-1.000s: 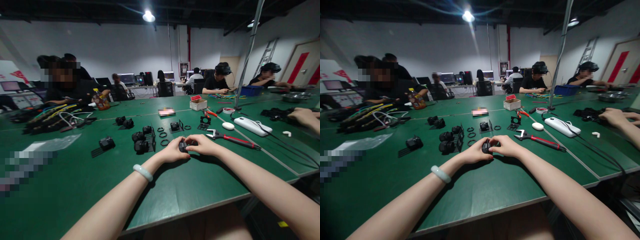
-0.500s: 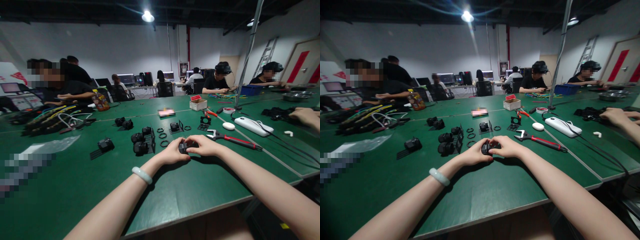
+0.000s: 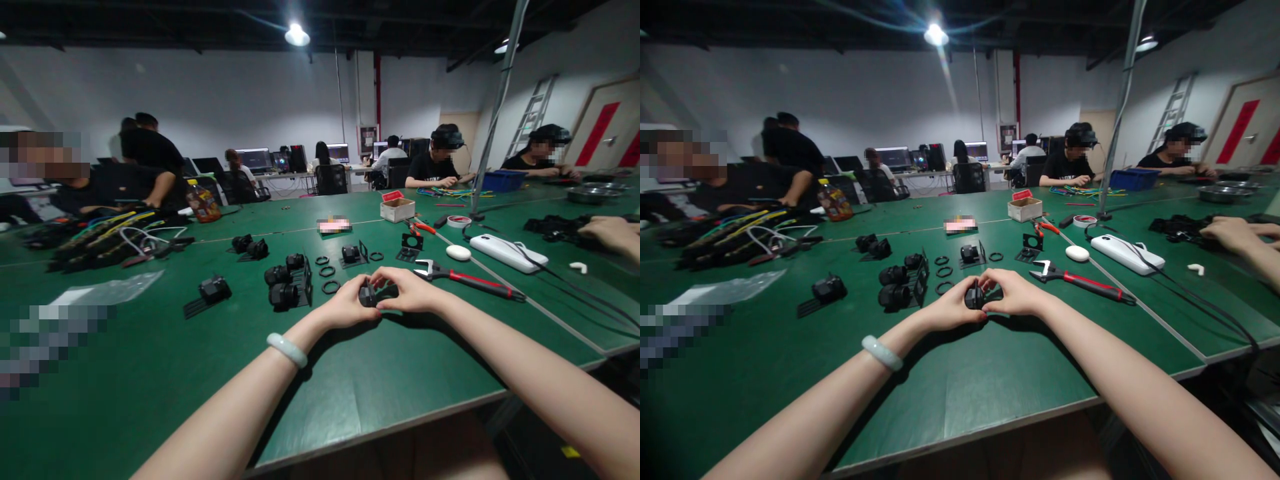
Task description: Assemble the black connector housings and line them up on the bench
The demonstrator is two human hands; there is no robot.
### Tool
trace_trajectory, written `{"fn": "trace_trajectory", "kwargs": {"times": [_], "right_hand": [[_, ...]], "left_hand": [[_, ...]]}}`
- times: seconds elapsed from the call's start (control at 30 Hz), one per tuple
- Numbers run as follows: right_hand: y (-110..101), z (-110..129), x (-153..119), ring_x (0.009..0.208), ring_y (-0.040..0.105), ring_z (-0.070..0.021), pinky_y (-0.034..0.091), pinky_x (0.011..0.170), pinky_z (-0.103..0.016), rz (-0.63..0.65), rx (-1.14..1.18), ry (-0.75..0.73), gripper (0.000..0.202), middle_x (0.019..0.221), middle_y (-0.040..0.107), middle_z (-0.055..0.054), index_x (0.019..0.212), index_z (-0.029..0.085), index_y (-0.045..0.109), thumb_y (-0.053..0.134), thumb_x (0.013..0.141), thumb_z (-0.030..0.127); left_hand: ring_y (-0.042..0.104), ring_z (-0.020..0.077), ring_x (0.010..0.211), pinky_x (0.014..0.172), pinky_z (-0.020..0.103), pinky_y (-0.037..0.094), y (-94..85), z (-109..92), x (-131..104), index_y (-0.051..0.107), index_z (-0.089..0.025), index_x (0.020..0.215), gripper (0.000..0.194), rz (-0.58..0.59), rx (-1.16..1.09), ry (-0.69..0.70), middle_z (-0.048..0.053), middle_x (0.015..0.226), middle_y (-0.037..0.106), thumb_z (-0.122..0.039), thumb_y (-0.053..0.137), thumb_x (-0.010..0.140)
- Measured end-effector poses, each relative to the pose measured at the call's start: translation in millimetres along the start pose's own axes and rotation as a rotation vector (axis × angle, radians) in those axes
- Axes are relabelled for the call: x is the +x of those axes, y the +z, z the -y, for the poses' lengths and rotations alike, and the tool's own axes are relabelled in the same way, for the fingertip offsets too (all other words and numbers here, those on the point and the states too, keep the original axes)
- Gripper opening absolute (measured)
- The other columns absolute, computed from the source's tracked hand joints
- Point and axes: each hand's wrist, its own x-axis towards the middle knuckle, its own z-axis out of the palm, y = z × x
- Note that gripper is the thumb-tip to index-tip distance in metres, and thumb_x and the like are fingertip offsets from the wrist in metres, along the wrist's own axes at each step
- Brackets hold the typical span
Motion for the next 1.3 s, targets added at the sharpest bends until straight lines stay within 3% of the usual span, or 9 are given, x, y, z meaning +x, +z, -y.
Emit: {"fn": "trace_trajectory", "kwargs": {"times": [0.53,1.3], "right_hand": [[3,3,2,0.075,0.051,-0.0123,0.040,0.067,-0.025,-0.039,-0.011,0.008,0.032,0.082,0.054,-0.002,0.085,0.015,0.050,0.062,0.056,0.020],[0,1,0,0.076,0.051,-0.0138,0.039,0.068,-0.026,-0.026,-0.118,0.006,0.025,0.082,0.057,-0.005,0.088,0.016,0.057,0.051,0.069,0.030]], "left_hand": [[0.047,0.0164,0.087,0.075,0.027,0.038,1.8,-1,-1,0.041,-0.016,0.103,0.052,-0.020,-0.023,0.020,0.004,0.097,0.049,-0.029,0.059,0.055],[0.047,0.0136,0.077,0.067,0.024,0.039,-1.4,-10,-2,0.044,-0.016,0.096,0.047,0.005,-0.051,-0.014,0.001,0.087,0.049,-0.025,0.059,0.053]]}}
